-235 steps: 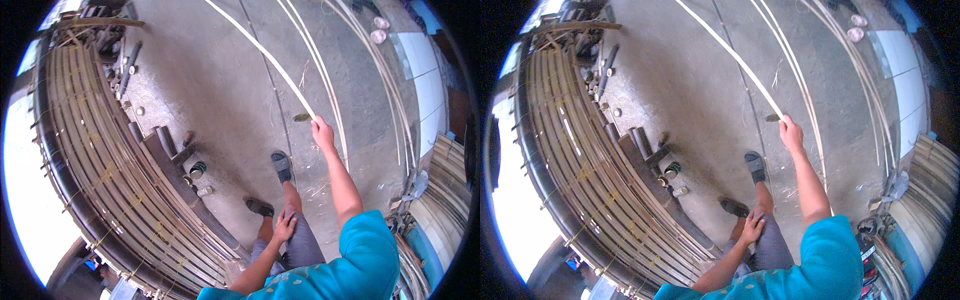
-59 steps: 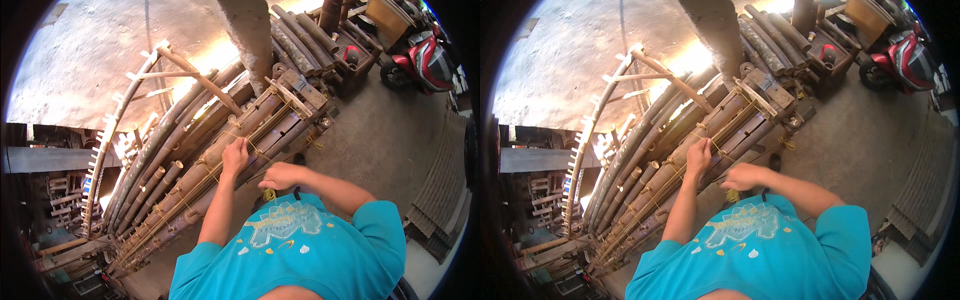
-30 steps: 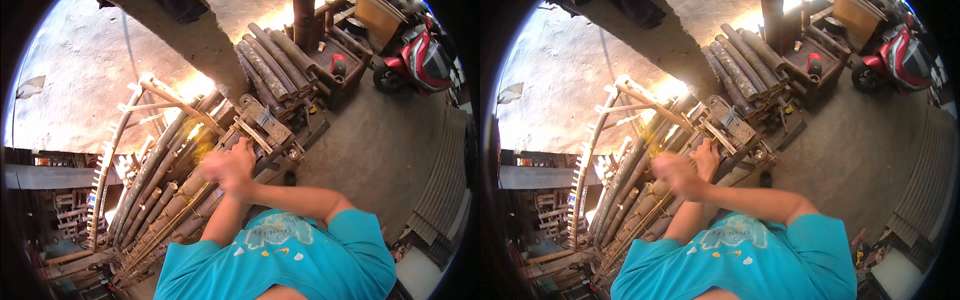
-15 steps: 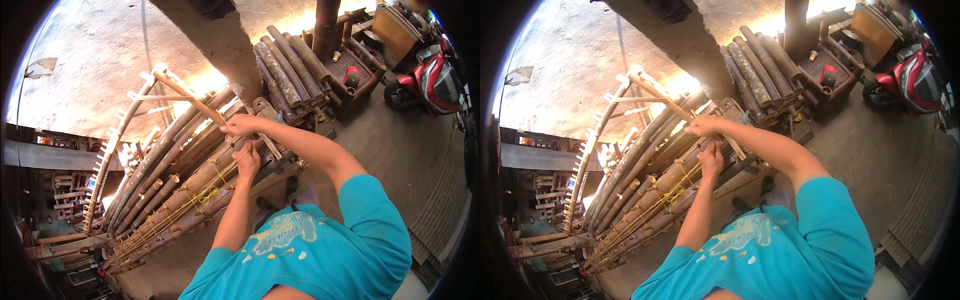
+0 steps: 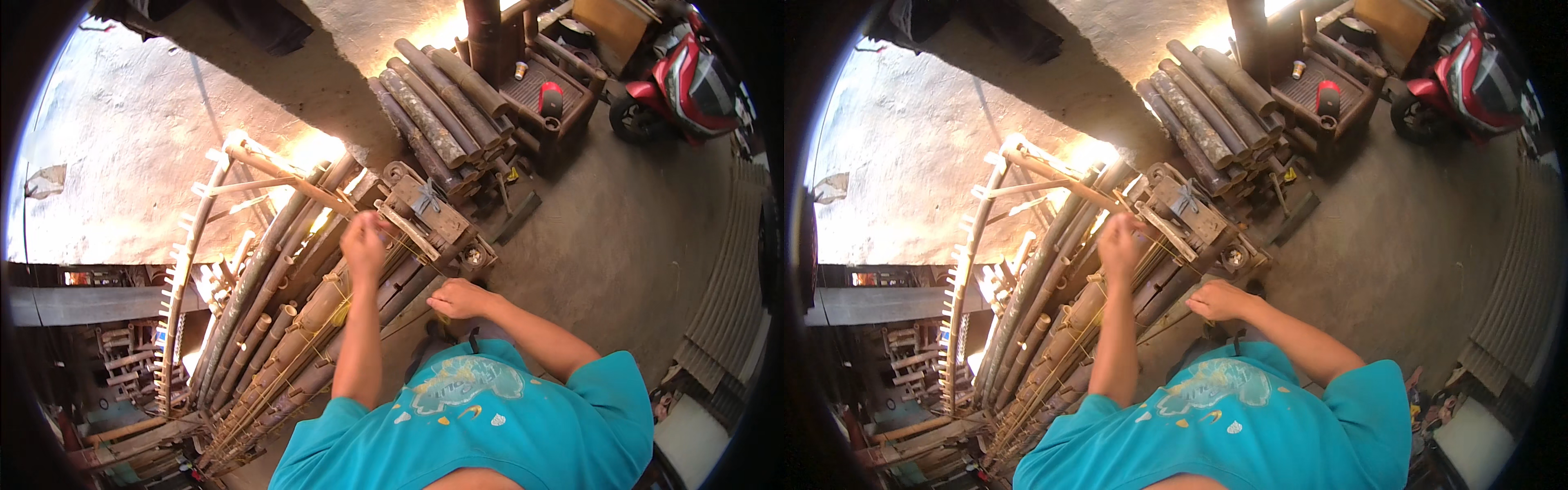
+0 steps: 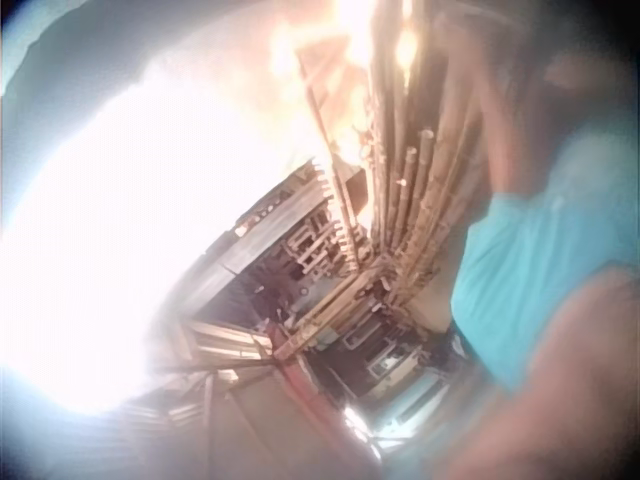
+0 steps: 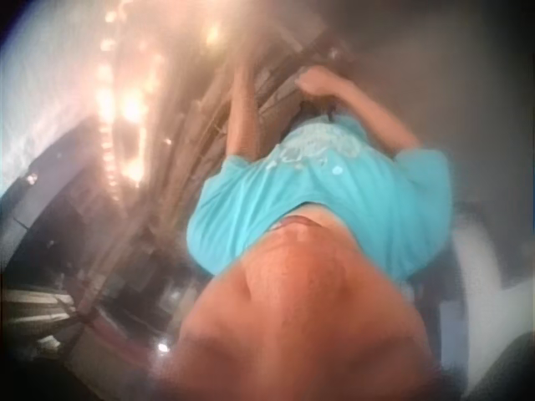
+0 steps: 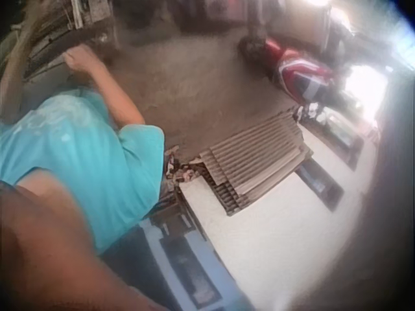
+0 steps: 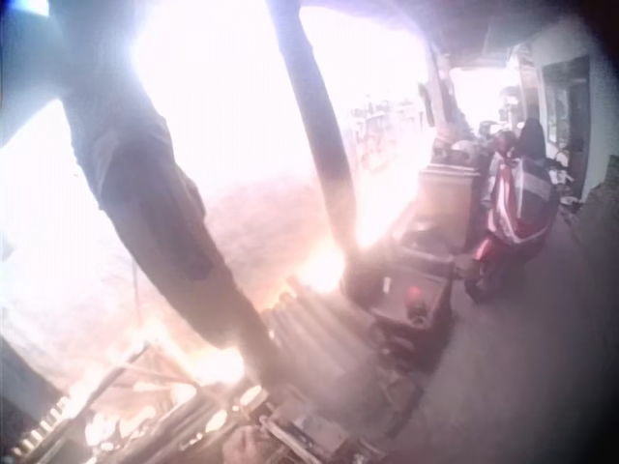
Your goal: The person repeatedly picks up thin bamboo sticks from the floor and ties them to a horizontal bamboo rack using yellow string. The person wraps the string around the sticks and rack, then ties knots to secure them in place.
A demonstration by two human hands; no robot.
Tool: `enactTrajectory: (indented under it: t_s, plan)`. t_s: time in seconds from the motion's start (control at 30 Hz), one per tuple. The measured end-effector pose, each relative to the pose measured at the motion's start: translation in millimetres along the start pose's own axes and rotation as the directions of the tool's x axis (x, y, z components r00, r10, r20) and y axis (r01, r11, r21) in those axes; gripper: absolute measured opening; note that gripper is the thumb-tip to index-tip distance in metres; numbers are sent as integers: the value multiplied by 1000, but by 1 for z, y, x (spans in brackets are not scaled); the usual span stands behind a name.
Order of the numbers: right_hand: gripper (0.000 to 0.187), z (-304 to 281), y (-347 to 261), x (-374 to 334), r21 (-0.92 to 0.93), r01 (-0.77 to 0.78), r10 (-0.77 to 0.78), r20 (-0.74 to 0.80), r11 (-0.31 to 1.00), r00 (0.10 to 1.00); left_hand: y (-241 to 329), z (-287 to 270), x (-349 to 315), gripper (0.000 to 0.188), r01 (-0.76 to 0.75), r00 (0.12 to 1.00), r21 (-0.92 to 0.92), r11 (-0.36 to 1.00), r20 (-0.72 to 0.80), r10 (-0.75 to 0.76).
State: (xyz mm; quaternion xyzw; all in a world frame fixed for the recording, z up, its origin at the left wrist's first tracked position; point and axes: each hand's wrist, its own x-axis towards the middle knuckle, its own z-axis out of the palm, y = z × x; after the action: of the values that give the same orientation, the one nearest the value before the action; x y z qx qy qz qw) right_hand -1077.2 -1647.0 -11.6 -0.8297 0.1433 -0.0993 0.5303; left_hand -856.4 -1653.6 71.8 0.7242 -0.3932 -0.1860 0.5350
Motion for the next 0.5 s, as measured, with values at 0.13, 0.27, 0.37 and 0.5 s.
enactTrajectory:
  t_s: [0.13, 0.27, 0.37, 0.5]
  plan:
    - [39, 19, 12, -6, -80, 111, -126, -220, 991, 967, -26, -12, 84, 30, 100, 994, 37, 994, -52, -98]
    - [35, 33, -5, 6, -157, 119, -152, -218, 980, 964, -155, -29, 95, 37, -45, 999, 667, 743, 13, 49]
    - [24, 45, -13, -3, -376, 19, -130, -272, 927, 953, -87, -44, 75, 38, 141, 949, 359, 923, 215, -229]
    - [16, 135, -72, 13, -399, -64, -104, -386, 915, 917, -69, -187, 6, 42, -58, 998, 509, 859, 57, 34]
